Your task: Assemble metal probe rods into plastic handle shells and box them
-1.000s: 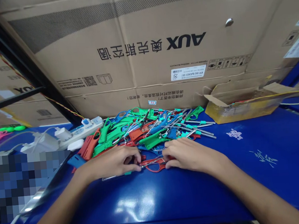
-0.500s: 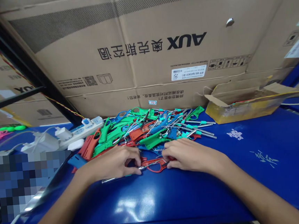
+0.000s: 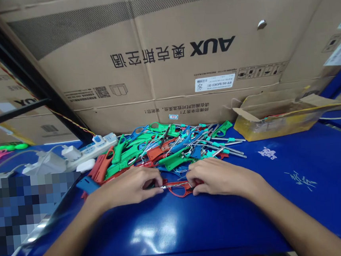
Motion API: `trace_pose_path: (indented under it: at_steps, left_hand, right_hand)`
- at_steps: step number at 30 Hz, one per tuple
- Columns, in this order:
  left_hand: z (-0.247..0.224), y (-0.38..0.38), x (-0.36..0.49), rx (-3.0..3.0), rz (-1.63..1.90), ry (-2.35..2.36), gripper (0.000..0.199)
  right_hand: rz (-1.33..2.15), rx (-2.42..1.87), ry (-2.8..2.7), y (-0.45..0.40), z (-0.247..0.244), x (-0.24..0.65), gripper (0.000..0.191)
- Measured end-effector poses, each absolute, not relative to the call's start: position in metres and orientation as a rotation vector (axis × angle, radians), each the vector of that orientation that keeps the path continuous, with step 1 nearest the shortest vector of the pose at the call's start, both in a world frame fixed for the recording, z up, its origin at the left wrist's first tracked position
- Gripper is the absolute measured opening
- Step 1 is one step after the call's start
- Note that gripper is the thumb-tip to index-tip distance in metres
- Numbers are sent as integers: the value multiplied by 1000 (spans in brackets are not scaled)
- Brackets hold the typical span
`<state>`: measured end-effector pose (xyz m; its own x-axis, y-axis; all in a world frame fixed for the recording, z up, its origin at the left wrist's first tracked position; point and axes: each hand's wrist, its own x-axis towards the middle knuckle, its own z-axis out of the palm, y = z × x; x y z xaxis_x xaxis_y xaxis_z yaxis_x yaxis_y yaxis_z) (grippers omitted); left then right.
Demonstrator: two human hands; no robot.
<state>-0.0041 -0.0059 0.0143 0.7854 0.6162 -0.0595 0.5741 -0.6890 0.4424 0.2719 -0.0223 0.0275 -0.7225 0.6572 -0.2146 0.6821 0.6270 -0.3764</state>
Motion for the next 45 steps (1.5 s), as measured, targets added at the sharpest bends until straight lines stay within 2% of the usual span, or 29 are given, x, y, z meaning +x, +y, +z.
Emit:
trace_pose_path:
  at_steps: [12, 19, 29, 35, 40, 45]
  left_hand:
    - [25, -8, -4, 2478, 133, 877, 16]
    - [24, -8, -3, 2487, 134, 850, 25]
    - [17, -9, -1, 2523, 111, 877, 25]
    - [21, -11, -1, 2511, 139, 866, 34]
    - [19, -11, -1, 2526, 161, 805, 28]
    - [12, -8, -1, 2536, 177, 742, 34]
  right_hand:
    - [-648, 1157, 2843, -24, 35, 275, 17]
    - [-604, 1184, 2870, -25, 38, 277, 18]
    - [-698, 1079, 2895, -26, 33, 272, 16]
    - [-704, 1092, 2859, -26, 30, 271, 17]
    - [-767, 1106, 2839, -23, 27, 270, 15]
    - [-843, 1135, 2785, -20, 24, 270, 14]
